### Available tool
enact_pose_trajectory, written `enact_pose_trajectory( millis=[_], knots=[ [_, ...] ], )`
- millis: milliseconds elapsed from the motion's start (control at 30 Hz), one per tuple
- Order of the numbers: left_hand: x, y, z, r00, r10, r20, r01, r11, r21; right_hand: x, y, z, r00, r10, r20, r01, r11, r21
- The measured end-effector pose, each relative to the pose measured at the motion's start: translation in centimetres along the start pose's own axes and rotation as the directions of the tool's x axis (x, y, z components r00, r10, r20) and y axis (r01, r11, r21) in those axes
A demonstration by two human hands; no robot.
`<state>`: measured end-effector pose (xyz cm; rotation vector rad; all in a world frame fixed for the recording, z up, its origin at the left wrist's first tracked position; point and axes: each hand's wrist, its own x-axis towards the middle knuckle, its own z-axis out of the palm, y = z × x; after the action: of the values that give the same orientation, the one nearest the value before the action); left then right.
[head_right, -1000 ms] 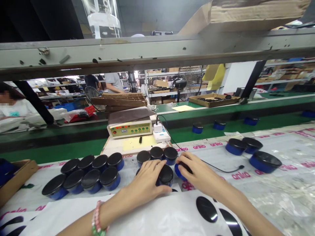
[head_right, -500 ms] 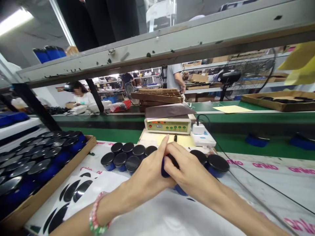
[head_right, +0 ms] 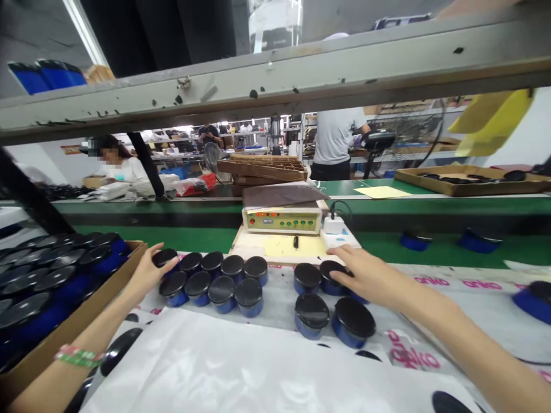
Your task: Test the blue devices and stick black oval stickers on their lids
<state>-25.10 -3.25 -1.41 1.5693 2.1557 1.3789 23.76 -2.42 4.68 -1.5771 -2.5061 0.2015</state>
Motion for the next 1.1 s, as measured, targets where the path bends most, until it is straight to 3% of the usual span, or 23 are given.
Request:
enact_pose_trajectory(
  millis=[67,133,200,300,367,467,533,600,733,867,967,1100],
  knots=[
    [-0.5,-0.8,0.4,0.997,0.009,0.074,-0.010,1.000,0.013,0.2,0.0,1.2,0.996,-0.054,0.072,0.056,0.998,-0.017],
    [-0.9,-0.3,0.5,0.995,0.033,0.095,-0.036,0.999,0.033,0.8,-0.8,2.0,0.990,-0.089,0.113,0.093,0.995,-0.026],
    [-1.4,1.6,0.5,0.995,0.085,0.053,-0.088,0.995,0.057,1.7,-1.7,2.7,0.984,-0.101,0.146,0.107,0.994,-0.034],
    [-3.2,6.0,0.8,0.969,0.248,0.018,-0.249,0.966,0.067,2.6,-2.1,3.3,0.977,-0.096,0.188,0.105,0.994,-0.040],
    [-5.4,9.2,1.4,0.918,0.389,0.074,-0.393,0.918,0.050,2.9,-1.7,3.7,0.979,-0.074,0.191,0.085,0.995,-0.047],
    [-9.0,13.5,3.0,0.756,0.620,0.210,-0.640,0.768,0.036,2.8,-0.3,4.2,0.988,-0.044,0.150,0.052,0.997,-0.052],
    [-10.8,15.5,4.1,0.671,0.682,0.293,-0.709,0.705,-0.016,2.6,0.6,4.3,0.994,-0.037,0.099,0.041,0.998,-0.037],
    [-11.7,16.8,5.2,0.620,0.701,0.353,-0.725,0.684,-0.084,2.4,1.0,3.8,0.999,-0.036,0.025,0.036,0.999,-0.011],
    [-12.2,17.9,6.8,0.572,0.712,0.406,-0.720,0.673,-0.166,1.3,0.0,1.6,0.990,-0.030,-0.141,0.039,0.997,0.061],
    [-12.6,18.3,7.3,0.553,0.700,0.453,-0.694,0.687,-0.215,-0.1,-3.1,-0.4,0.963,-0.111,-0.244,0.181,0.942,0.284],
    [-13.1,18.5,6.7,0.618,0.637,0.461,-0.580,0.765,-0.280,-1.0,-5.7,-0.7,0.940,-0.189,-0.285,0.320,0.784,0.532],
    [-13.6,18.7,5.1,0.666,0.556,0.498,-0.375,0.826,-0.420,-1.8,-9.0,-0.3,0.936,-0.244,-0.255,0.352,0.594,0.723]
  ],
)
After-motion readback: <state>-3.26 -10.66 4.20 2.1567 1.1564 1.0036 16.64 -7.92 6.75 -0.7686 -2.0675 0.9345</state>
